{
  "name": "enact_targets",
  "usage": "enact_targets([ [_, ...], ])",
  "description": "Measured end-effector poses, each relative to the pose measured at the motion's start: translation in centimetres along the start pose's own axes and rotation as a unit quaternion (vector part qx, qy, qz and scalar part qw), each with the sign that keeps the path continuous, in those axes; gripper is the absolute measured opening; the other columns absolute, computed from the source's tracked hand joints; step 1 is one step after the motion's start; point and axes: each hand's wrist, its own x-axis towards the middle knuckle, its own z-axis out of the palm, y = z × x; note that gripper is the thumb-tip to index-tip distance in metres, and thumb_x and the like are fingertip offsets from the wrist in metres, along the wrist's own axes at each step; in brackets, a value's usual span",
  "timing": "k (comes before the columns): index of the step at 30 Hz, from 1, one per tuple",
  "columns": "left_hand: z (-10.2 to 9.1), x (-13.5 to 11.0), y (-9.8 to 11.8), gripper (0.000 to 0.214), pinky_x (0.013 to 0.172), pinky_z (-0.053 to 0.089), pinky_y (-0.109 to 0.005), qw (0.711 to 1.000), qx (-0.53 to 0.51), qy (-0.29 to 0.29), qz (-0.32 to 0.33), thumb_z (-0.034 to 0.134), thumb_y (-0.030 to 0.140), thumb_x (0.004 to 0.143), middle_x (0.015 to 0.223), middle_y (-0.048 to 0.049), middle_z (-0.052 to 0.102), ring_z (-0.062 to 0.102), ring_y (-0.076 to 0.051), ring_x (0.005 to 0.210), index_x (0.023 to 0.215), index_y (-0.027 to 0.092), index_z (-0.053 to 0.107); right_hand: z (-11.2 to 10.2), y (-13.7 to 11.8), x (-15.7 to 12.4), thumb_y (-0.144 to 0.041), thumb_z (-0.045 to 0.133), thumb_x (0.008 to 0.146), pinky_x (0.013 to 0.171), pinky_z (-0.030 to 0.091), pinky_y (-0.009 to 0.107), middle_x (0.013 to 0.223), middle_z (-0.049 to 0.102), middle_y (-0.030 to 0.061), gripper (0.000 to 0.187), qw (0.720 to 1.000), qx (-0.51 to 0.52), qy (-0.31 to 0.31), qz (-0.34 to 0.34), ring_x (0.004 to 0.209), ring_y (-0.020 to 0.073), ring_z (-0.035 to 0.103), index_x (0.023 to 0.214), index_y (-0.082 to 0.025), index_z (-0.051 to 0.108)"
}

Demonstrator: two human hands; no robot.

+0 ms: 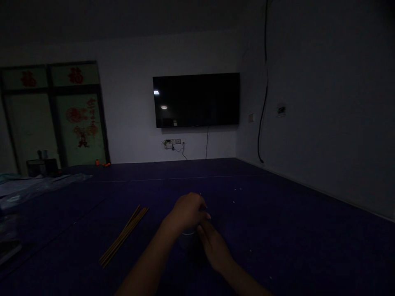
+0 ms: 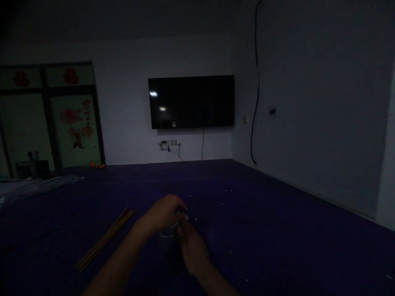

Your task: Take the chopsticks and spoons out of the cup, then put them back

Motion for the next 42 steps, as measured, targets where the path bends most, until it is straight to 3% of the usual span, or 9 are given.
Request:
enact_targets([
  [15,-0.5,-0.3,-0.3,0.020,0.067,0.046,-0.026,1.000,0.000,0.006,-0.004,0.053,0.025,0.081,0.089,-0.0071,0.071,0.065,-0.018,0.080,0.087,0.020,0.071,0.0,-0.1,0.1,-0.050,0.030,0.094,0.103,0.037,0.038,0.132,0.053,0.0068,0.050,1.000,-0.006,-0.005,0.000,0.123,0.0215,0.047,0.134,-0.024,0.045],
  [22,-0.8,-0.1,-1.0,0.020,0.065,0.045,-0.023,1.000,-0.015,0.012,-0.014,0.051,0.024,0.083,0.081,-0.0047,0.071,0.064,-0.015,0.072,0.086,0.020,0.071,0.1,0.0,0.0,-0.049,0.031,0.094,0.107,0.032,0.041,0.135,0.051,0.0070,0.049,1.000,-0.002,0.000,0.018,0.126,0.0212,0.044,0.133,-0.022,0.047],
  [42,-1.3,-0.3,-1.8,0.021,0.068,0.044,-0.023,1.000,-0.008,0.009,-0.020,0.050,0.018,0.081,0.085,-0.0067,0.071,0.063,-0.016,0.077,0.085,0.018,0.071,0.1,0.3,0.0,-0.049,0.030,0.095,0.108,0.030,0.038,0.137,0.048,0.0062,0.051,1.000,-0.012,-0.017,0.014,0.128,0.0195,0.041,0.137,-0.022,0.042],
])
